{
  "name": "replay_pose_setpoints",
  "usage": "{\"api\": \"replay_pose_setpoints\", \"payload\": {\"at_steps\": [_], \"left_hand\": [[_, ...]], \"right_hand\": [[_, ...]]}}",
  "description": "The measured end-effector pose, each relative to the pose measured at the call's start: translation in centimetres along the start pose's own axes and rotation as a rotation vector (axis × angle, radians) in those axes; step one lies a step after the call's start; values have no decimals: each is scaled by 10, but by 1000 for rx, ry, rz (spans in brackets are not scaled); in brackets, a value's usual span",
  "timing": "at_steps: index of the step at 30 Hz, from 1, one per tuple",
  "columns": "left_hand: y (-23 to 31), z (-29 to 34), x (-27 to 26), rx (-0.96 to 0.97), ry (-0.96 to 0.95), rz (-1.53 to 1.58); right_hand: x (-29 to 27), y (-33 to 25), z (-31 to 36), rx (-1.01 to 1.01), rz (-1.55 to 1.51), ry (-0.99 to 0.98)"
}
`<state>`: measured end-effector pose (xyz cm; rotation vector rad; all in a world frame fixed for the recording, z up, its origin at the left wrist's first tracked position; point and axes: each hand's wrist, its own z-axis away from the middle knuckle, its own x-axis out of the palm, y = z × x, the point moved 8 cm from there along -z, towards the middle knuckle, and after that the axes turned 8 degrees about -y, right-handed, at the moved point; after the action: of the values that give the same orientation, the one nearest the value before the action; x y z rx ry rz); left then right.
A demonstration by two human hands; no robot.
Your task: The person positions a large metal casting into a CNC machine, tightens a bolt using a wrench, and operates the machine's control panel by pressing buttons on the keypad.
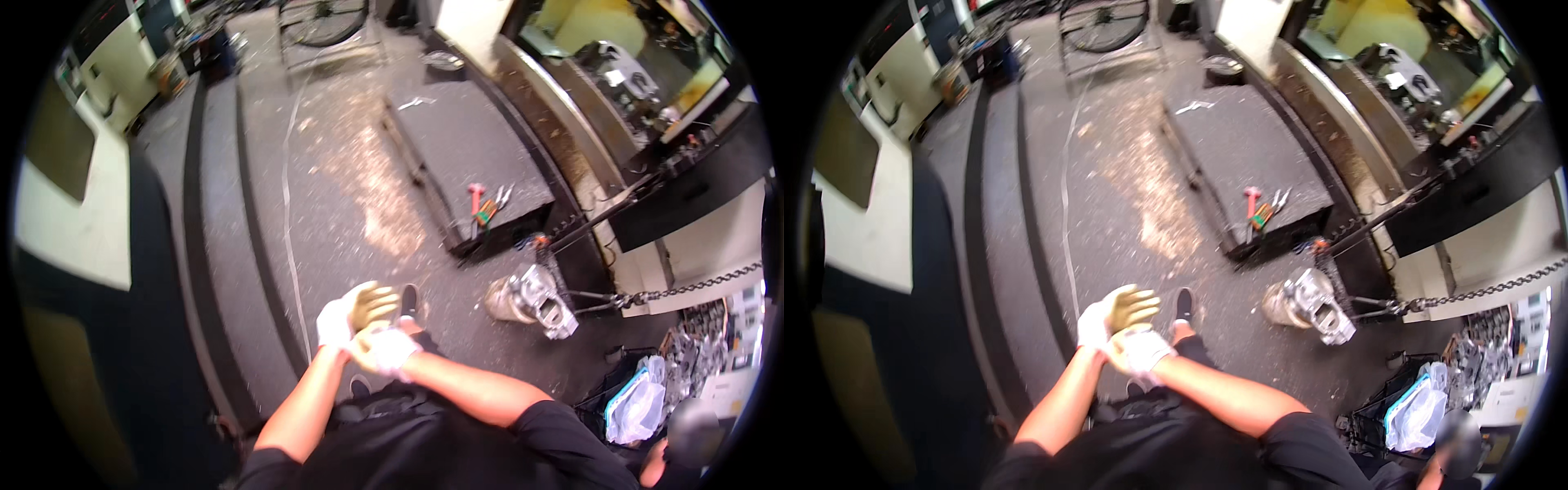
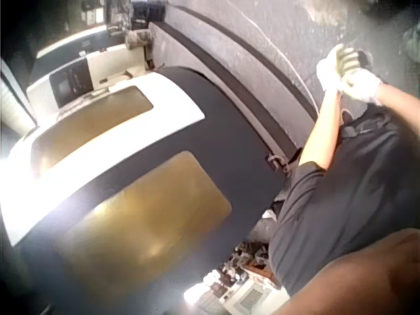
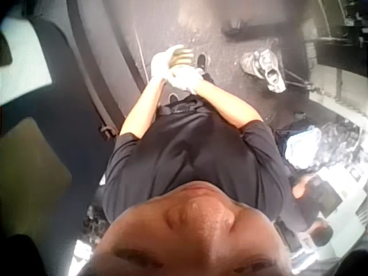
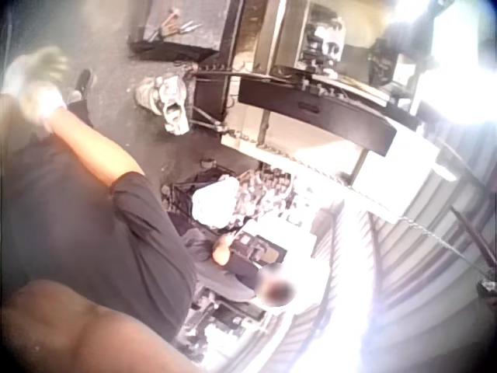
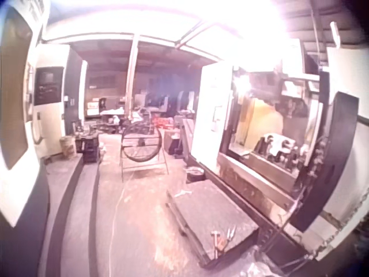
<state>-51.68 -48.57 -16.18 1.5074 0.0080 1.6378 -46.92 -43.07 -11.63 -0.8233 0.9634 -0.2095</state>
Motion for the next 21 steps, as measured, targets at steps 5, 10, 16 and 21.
{"api": "replay_pose_setpoints", "payload": {"at_steps": [5, 10, 16, 21], "left_hand": [[62, -132, -78, -116, 183, -4], [135, -265, -69, 126, 261, -1], [228, -461, 10, 236, 612, -381], [215, -654, 108, 151, 515, -106]], "right_hand": [[-68, 51, -119, -34, -80, -107], [-189, 103, -204, -21, -118, -296], [-386, 168, -255, -68, -238, -73], [-508, 293, -288, -33, -365, 154]]}}
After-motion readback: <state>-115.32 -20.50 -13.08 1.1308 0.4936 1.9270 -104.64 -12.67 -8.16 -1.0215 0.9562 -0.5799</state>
